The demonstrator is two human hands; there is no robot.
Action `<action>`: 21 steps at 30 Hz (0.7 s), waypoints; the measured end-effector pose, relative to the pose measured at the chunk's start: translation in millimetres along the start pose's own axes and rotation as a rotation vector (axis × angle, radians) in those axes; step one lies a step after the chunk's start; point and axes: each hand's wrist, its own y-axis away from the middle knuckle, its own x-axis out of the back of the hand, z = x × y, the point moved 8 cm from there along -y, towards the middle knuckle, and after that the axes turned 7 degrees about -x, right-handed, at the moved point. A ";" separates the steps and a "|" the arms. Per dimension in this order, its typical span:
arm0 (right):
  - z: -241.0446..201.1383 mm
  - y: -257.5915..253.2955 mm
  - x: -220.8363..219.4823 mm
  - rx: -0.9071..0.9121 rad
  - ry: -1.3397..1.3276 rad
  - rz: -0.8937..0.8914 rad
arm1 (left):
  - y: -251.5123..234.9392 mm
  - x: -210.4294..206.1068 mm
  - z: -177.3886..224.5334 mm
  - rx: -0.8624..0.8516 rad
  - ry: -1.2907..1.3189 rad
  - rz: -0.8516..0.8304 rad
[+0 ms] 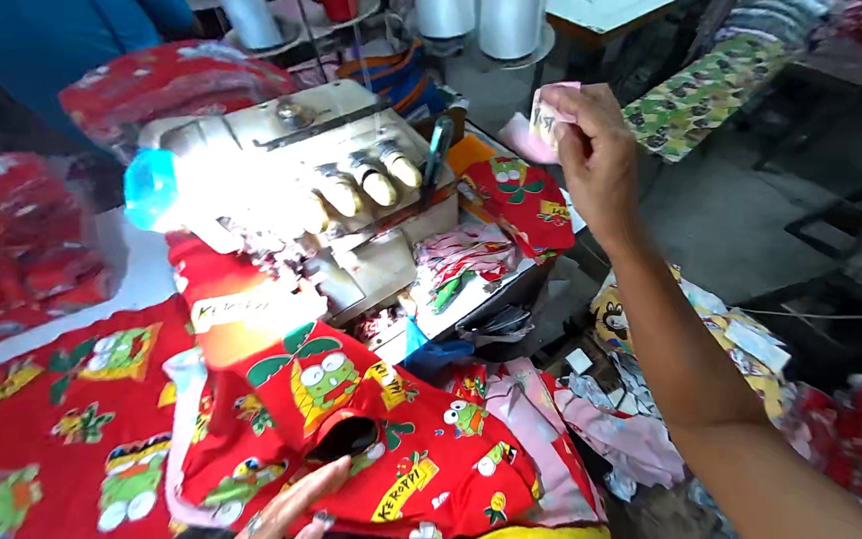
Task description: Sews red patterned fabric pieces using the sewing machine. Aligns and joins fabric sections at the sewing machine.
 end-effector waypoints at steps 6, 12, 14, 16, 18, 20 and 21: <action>-171.7 68.6 -32.6 0.177 -0.434 -0.651 | -48.1 -7.3 33.7 -0.071 0.258 0.249; -235.5 141.7 -100.5 0.061 -0.620 -0.663 | -45.0 1.6 0.1 0.238 0.319 0.393; -222.6 156.5 -126.1 -0.146 -0.797 -0.671 | -33.0 13.9 -13.4 0.372 0.329 0.427; -209.5 181.0 -155.1 -0.395 -1.011 -0.829 | -22.2 26.1 -21.2 0.428 0.360 0.469; -204.8 206.5 -176.6 -0.573 -1.148 -0.982 | -17.7 33.8 -25.7 0.448 0.408 0.498; -204.2 221.7 -187.8 -0.675 -1.209 -1.034 | -16.6 37.7 -30.7 0.449 0.443 0.535; -204.4 224.8 -190.7 -0.693 -1.217 -1.029 | -16.7 39.1 -33.7 0.442 0.455 0.552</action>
